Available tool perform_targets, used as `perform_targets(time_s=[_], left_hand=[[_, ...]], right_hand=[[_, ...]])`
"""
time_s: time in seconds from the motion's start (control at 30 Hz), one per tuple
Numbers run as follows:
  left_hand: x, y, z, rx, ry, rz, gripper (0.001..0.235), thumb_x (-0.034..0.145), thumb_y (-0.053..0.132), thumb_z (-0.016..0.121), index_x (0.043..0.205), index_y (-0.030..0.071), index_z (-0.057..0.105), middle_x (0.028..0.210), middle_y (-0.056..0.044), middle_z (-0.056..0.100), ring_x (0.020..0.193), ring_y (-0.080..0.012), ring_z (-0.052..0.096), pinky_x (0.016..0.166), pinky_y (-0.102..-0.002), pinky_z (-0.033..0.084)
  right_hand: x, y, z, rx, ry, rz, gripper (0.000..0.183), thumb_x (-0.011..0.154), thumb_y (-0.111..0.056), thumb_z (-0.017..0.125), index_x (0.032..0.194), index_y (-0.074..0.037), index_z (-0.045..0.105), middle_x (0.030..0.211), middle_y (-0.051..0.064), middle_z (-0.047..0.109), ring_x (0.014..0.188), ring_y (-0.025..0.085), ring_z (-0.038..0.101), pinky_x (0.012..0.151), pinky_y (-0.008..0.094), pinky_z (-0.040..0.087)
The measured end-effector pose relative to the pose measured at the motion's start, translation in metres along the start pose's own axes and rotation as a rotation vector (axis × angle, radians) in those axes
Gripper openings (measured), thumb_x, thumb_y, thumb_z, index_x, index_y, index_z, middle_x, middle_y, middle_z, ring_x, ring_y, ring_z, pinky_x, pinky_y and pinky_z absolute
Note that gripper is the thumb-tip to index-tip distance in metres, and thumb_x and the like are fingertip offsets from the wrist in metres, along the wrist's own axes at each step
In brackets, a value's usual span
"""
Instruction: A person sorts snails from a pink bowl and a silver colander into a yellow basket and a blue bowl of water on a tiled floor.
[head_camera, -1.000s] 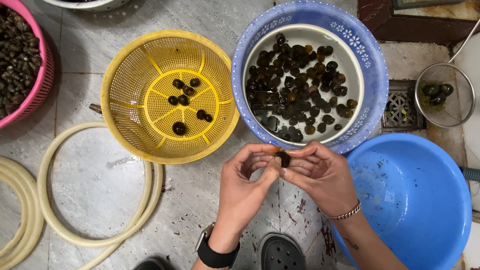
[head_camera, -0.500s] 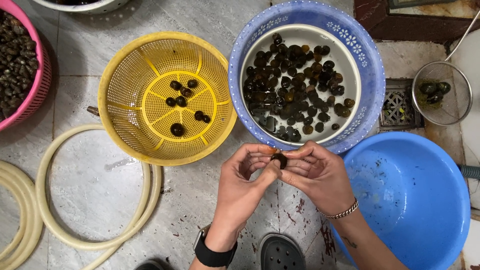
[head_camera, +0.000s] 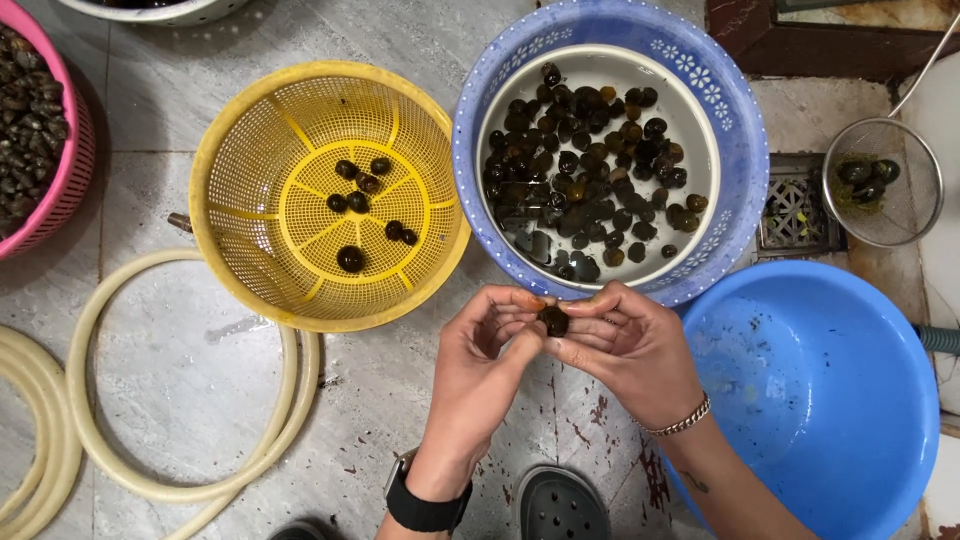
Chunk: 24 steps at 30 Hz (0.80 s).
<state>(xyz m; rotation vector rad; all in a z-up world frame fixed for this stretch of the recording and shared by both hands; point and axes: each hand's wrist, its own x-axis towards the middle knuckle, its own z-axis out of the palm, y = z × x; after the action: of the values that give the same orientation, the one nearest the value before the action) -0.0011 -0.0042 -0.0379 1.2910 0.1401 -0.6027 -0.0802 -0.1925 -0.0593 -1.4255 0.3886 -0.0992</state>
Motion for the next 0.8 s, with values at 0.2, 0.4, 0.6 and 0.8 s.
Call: perform_targets(time_s=[0.2, 0.4, 0.6, 0.8], left_hand=[[0.001, 0.001, -0.001, -0.032, -0.001, -0.049, 0.026, 0.101, -0.009, 0.079, 0.119, 0.009, 0.086, 0.124, -0.007, 0.092, 0.113, -0.016, 0.085, 0.11, -0.031, 0.072], [0.005, -0.007, -0.005, -0.072, -0.045, -0.037, 0.015, 0.108, 0.0, 0.083, 0.119, 0.011, 0.085, 0.123, -0.005, 0.09, 0.114, -0.0149, 0.082, 0.108, -0.033, 0.068], [0.005, -0.004, -0.005, -0.083, -0.04, -0.056, 0.016, 0.107, -0.001, 0.085, 0.118, 0.011, 0.085, 0.124, -0.006, 0.092, 0.115, -0.0158, 0.084, 0.111, -0.034, 0.069], [0.006, -0.009, -0.004, -0.112, -0.031, -0.079, 0.017, 0.108, -0.003, 0.078, 0.116, 0.011, 0.084, 0.12, -0.006, 0.09, 0.112, -0.0164, 0.081, 0.11, -0.034, 0.064]], right_hand=[[0.001, 0.001, -0.002, -0.011, -0.004, 0.007, 0.039, 0.087, 0.014, 0.102, 0.109, -0.005, 0.075, 0.125, 0.019, 0.093, 0.112, 0.025, 0.094, 0.111, 0.04, 0.084], [0.002, 0.005, -0.004, 0.018, -0.008, 0.021, 0.042, 0.086, 0.016, 0.102, 0.109, -0.006, 0.073, 0.126, 0.021, 0.094, 0.113, 0.026, 0.095, 0.111, 0.041, 0.083], [0.003, 0.0, -0.001, 0.0, -0.021, 0.027, 0.04, 0.085, 0.011, 0.103, 0.109, -0.005, 0.076, 0.133, 0.027, 0.096, 0.117, 0.032, 0.098, 0.11, 0.045, 0.085], [0.002, 0.002, -0.004, -0.005, 0.012, 0.103, 0.042, 0.083, 0.01, 0.104, 0.105, -0.009, 0.074, 0.131, 0.025, 0.097, 0.112, 0.029, 0.099, 0.102, 0.045, 0.087]])
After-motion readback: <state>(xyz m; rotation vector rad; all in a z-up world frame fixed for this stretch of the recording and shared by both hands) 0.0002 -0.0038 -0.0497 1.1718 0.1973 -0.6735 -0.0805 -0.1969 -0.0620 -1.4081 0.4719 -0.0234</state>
